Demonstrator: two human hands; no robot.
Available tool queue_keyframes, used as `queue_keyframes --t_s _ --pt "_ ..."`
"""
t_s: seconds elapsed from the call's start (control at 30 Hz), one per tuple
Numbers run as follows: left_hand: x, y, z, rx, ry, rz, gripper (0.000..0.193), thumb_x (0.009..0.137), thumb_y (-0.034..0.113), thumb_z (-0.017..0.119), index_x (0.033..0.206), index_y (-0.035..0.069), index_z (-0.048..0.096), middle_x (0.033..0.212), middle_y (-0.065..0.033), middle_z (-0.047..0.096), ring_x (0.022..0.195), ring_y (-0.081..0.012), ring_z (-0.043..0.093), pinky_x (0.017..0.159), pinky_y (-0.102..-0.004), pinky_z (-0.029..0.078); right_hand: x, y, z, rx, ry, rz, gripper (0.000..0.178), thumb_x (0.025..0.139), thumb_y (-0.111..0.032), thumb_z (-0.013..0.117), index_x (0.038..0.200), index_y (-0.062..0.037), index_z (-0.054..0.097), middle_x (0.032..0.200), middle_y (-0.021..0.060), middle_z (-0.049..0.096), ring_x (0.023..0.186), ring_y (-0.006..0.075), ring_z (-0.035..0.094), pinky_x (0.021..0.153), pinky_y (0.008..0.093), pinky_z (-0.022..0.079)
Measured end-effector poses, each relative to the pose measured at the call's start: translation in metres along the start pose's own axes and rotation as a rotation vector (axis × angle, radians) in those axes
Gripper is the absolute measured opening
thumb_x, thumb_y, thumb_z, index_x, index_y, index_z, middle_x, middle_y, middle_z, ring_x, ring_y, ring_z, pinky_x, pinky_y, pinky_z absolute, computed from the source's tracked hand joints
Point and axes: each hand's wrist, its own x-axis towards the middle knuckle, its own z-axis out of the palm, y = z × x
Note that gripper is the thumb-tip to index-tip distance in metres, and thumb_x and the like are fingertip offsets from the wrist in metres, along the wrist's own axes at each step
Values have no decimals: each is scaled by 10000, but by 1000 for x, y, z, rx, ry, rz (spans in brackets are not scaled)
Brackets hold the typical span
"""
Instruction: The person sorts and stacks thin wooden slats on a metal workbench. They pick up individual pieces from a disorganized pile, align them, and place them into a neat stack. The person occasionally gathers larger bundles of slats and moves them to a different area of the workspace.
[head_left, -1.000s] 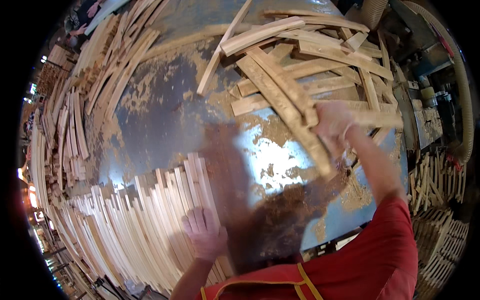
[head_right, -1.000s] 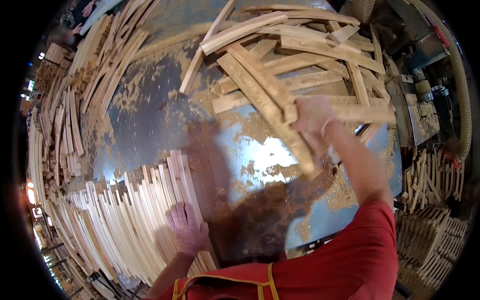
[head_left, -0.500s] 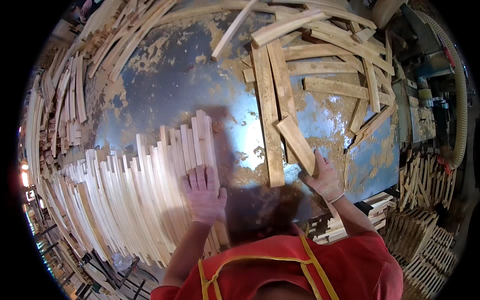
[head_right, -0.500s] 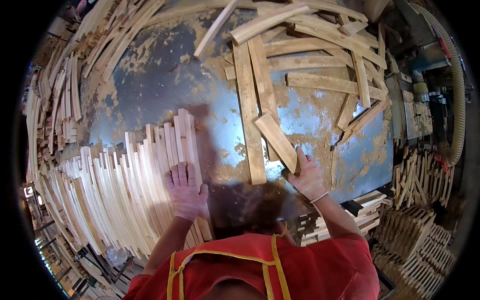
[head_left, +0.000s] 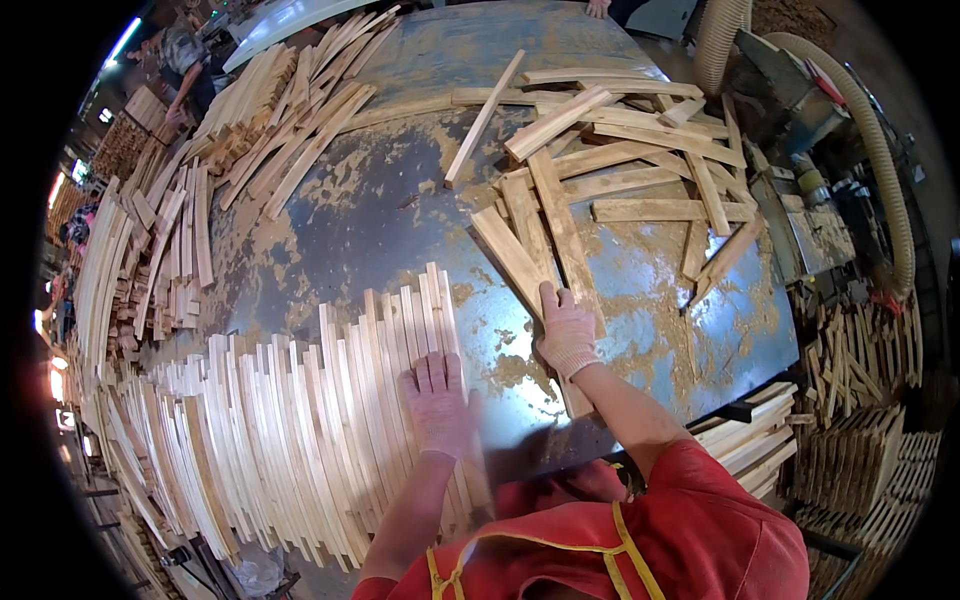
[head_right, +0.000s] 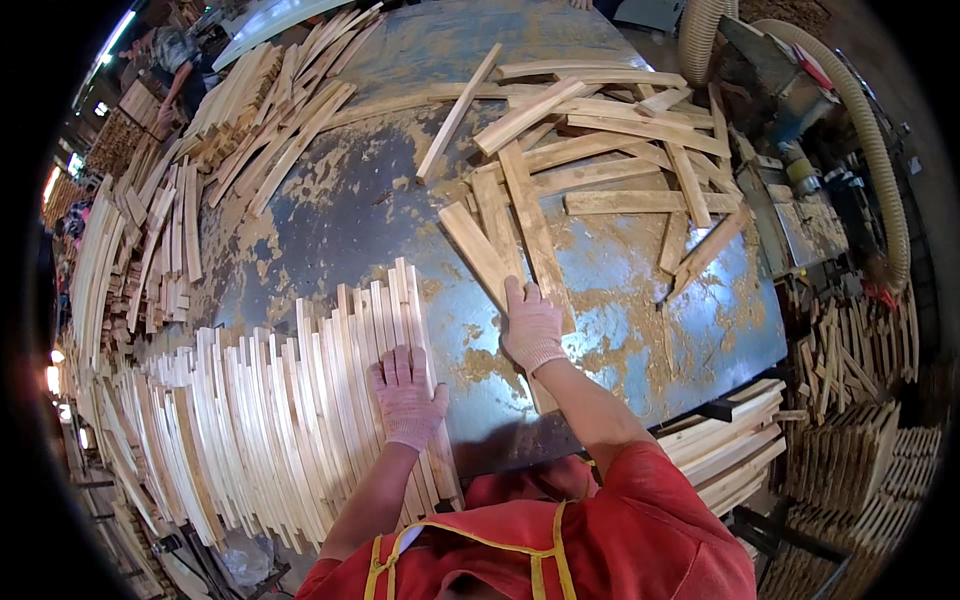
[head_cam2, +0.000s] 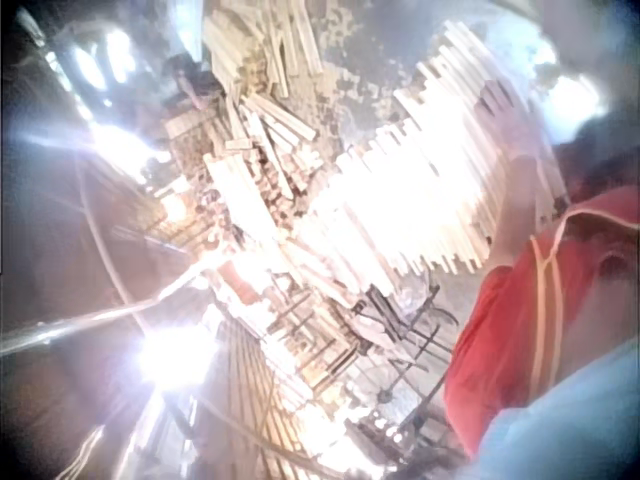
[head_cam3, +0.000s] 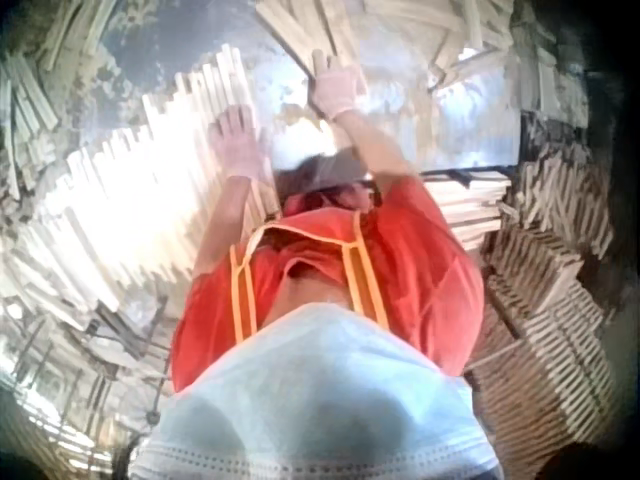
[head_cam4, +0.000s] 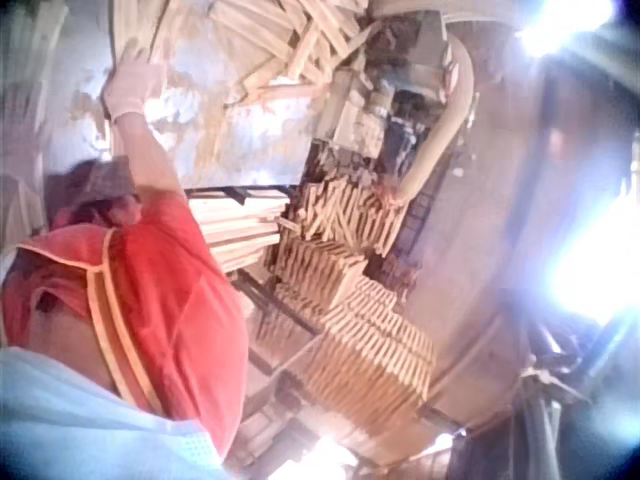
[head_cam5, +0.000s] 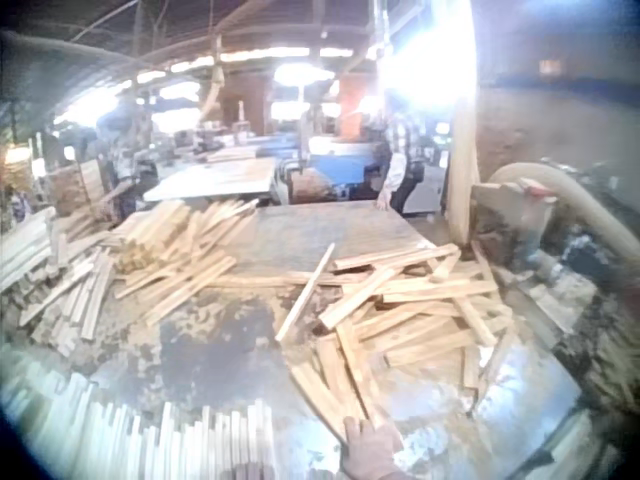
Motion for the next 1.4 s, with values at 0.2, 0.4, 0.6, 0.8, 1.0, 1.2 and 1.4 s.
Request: queue_keyframes --t_s 0.2,0.4,0.6,0.8,1.0,1.2,1.4 --pt "3 -5 14 -227 61 -25 860 961 578 619 1588 17 444 1623 -179 452 1533 -354 352 1292 -584 164 -94 -20 37 893 -457 76 1144 820 -288 803 1681 69 140 1460 346 578 1302 477 620 1110 444 512" --pt "24 -1 18 -70 13 29 987 859 628 711 1571 -5 452 1607 -186 464 1494 -378 387 1262 -579 224 -26 -45 -32 163 -1086 -573 504 956 -373 696 1313 -16 676 1208 244 737 1130 433 706 1001 470 560" --pt "41 17 10 -148 136 128 931 793 562 796 1479 4 505 1459 -189 521 1376 -413 454 1186 -637 317 249 56 -39 1182 76 32 233 961 -291 757 965 -66 694 806 -11 614 706 145 571 669 328 502" --pt "47 10 1 -169 105 85 793 710 439 841 1340 24 596 1350 -188 569 1256 -422 535 1095 -630 391 367 -18 -55 1819 218 604 147 897 -110 824 996 -78 720 809 8 621 652 152 565 576 320 508" --pt "63 10 -8 -220 -7 52 784 670 405 826 1323 32 603 1297 -183 575 1218 -412 547 1033 -619 408 386 -90 -25 1811 299 211 347 885 -163 774 1190 -3 734 1019 119 737 830 218 693 723 357 576" --pt "52 5 8 -214 97 125 803 787 401 849 1419 61 488 1328 -215 526 1214 -446 536 1032 -667 422 447 -128 1 931 218 117 543 868 -329 751 1283 20 728 1089 253 757 1039 389 752 902 415 588" --pt "62 6 -1 -171 96 136 796 733 426 836 1367 44 545 1312 -205 557 1194 -434 550 1033 -646 420 385 -84 -42 1185 -104 326 547 838 -311 755 1234 66 731 1182 295 750 1044 383 763 875 433 596"
